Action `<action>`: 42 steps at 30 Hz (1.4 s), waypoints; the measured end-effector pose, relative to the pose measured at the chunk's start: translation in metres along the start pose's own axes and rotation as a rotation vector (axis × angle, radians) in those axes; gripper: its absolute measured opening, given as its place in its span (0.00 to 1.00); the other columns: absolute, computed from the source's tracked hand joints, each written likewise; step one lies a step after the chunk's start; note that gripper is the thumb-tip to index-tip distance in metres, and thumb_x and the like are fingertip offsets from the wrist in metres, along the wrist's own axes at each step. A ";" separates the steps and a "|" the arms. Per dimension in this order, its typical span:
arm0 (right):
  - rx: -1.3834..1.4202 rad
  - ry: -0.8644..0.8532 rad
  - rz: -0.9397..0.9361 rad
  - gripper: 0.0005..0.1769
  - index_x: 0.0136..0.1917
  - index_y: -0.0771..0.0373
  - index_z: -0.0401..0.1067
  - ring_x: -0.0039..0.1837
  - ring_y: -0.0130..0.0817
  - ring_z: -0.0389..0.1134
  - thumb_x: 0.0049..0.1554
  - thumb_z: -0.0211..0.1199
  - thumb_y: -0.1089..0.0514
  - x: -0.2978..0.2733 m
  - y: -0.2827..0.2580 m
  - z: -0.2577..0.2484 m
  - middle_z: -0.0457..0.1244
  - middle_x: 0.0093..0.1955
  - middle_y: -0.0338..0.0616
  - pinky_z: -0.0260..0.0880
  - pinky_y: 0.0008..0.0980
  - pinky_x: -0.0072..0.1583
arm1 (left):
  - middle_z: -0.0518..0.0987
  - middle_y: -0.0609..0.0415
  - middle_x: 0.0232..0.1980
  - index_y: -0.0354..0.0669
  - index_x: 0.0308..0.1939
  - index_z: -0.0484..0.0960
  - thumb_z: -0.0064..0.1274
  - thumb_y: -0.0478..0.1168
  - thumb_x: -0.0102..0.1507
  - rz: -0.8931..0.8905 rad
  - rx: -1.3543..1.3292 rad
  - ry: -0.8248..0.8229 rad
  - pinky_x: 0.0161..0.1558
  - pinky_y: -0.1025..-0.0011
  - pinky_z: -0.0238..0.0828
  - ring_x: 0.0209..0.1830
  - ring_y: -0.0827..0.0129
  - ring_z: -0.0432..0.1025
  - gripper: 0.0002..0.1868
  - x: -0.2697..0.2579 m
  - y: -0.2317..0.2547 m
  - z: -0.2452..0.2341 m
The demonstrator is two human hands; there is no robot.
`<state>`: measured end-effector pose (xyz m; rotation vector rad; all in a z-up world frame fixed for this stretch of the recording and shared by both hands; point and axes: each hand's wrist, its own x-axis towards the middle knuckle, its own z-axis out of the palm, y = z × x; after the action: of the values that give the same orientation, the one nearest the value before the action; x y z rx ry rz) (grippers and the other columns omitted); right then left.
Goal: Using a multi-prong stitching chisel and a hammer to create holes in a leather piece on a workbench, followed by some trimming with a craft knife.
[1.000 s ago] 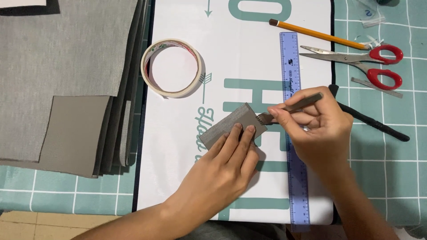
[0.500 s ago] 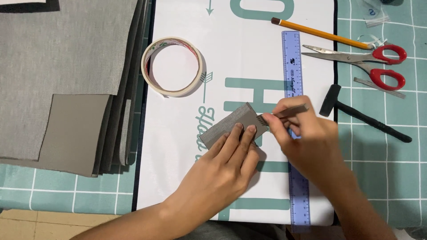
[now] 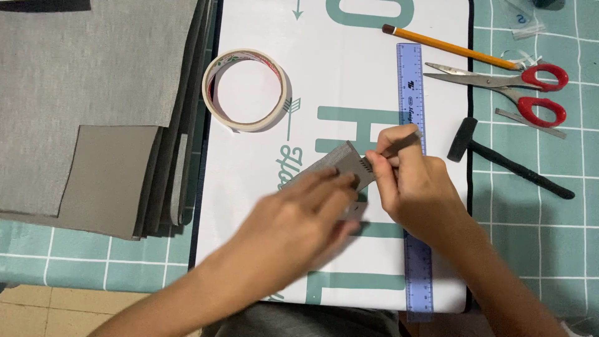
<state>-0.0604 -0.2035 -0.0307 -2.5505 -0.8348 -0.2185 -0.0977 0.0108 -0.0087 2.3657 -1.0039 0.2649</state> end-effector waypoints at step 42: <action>-0.312 -0.065 0.431 0.10 0.60 0.48 0.77 0.32 0.36 0.57 0.71 0.56 0.53 -0.034 -0.021 -0.101 0.63 0.30 0.34 0.55 0.33 0.40 | 0.83 0.51 0.41 0.37 0.49 0.83 0.55 0.38 0.70 0.276 -0.579 0.190 0.38 0.75 0.74 0.36 0.65 0.78 0.09 0.063 -0.064 0.022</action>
<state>-0.1020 -0.2528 0.0575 -2.9670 -0.2689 -0.1371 -0.0086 -0.0023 -0.0294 1.6536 -1.1321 0.2537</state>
